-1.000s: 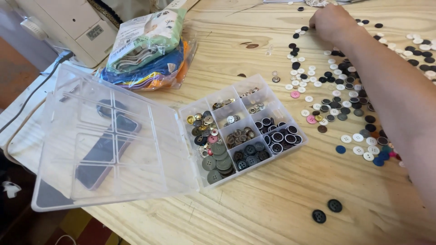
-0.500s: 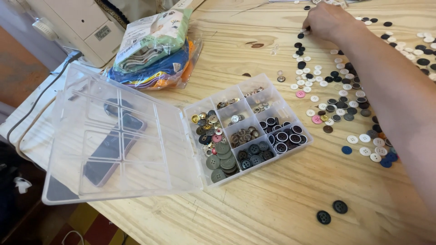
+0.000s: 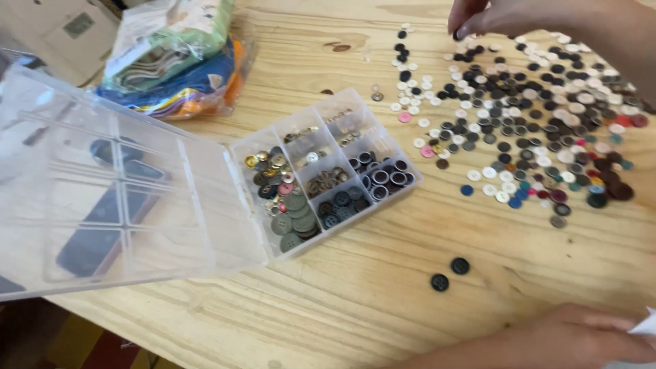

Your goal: Cleaning individual buttons by wiping them with a cloth and sorting them into a storage container.

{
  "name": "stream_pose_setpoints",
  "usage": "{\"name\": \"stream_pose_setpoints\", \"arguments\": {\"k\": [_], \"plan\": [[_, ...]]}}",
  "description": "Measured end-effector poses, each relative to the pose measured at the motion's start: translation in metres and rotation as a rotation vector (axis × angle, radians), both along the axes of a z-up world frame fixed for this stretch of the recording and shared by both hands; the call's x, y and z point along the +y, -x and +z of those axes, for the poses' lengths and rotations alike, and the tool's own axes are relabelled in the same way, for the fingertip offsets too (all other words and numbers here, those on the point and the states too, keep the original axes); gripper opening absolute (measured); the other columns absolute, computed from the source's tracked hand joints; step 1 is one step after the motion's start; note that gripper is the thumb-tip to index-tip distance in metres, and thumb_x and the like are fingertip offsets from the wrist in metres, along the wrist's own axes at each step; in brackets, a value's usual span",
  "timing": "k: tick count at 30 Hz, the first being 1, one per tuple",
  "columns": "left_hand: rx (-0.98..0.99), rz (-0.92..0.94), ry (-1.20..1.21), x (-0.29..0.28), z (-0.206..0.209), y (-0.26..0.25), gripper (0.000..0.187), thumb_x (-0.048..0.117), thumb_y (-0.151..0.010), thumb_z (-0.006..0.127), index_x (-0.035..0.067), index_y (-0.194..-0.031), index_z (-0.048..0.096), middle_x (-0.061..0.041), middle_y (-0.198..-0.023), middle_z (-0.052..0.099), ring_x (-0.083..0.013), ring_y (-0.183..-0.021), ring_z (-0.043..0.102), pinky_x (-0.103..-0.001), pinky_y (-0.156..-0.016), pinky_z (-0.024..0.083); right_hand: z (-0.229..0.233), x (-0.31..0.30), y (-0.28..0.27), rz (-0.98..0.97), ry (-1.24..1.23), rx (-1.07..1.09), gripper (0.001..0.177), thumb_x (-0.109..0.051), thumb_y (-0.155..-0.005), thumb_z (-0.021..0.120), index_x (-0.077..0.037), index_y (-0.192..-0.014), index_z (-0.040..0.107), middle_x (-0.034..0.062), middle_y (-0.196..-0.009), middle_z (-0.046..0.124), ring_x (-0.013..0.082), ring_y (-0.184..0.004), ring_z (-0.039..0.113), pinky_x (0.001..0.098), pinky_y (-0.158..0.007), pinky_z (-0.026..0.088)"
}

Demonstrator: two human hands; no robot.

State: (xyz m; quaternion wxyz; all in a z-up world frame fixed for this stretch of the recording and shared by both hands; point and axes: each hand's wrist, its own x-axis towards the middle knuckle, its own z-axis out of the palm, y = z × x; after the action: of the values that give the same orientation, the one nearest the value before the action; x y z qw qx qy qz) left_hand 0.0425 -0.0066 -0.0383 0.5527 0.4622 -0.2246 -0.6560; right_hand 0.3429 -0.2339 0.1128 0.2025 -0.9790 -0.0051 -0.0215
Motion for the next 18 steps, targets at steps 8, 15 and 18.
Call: {"name": "stream_pose_setpoints", "arguments": {"k": [8, 15, 18], "plan": [[0.249, -0.083, 0.262, -0.031, -0.026, 0.017, 0.035, 0.032, -0.096, 0.079, 0.006, -0.119, 0.074, -0.008, -0.101, 0.076, -0.0153, -0.078, 0.071, -0.031, -0.067, 0.059, -0.011, 0.05, 0.23, 0.144, 0.192, 0.441, 0.018, -0.015, -0.083, 0.08, -0.028, -0.09, 0.09, -0.0148, -0.088, 0.088, 0.0035, -0.076, 0.082, 0.0221, -0.072, 0.063], [0.249, -0.129, 0.297, -0.017, -0.001, 0.003, 0.031, 0.023, -0.097, 0.078, 0.001, -0.118, 0.074, -0.014, -0.109, 0.076, -0.0215, -0.087, 0.074, -0.035, -0.075, 0.06, -0.049, 0.043, 0.252, 0.221, 0.219, 0.169, 0.019, -0.006, -0.081, 0.069, -0.02, -0.089, 0.079, -0.0092, -0.095, 0.079, 0.0122, -0.086, 0.075, 0.0301, -0.081, 0.056], [0.26, -0.117, 0.322, -0.011, 0.004, 0.0, 0.028, 0.023, -0.098, 0.077, 0.001, -0.116, 0.074, -0.013, -0.107, 0.077, -0.0214, -0.087, 0.074, -0.034, -0.073, 0.06, -0.058, 0.034, 0.253, 0.196, 0.274, 0.088, 0.017, -0.011, -0.082, 0.071, -0.02, -0.096, 0.077, -0.007, -0.101, 0.076, 0.0169, -0.09, 0.072, 0.0343, -0.081, 0.054]]}}
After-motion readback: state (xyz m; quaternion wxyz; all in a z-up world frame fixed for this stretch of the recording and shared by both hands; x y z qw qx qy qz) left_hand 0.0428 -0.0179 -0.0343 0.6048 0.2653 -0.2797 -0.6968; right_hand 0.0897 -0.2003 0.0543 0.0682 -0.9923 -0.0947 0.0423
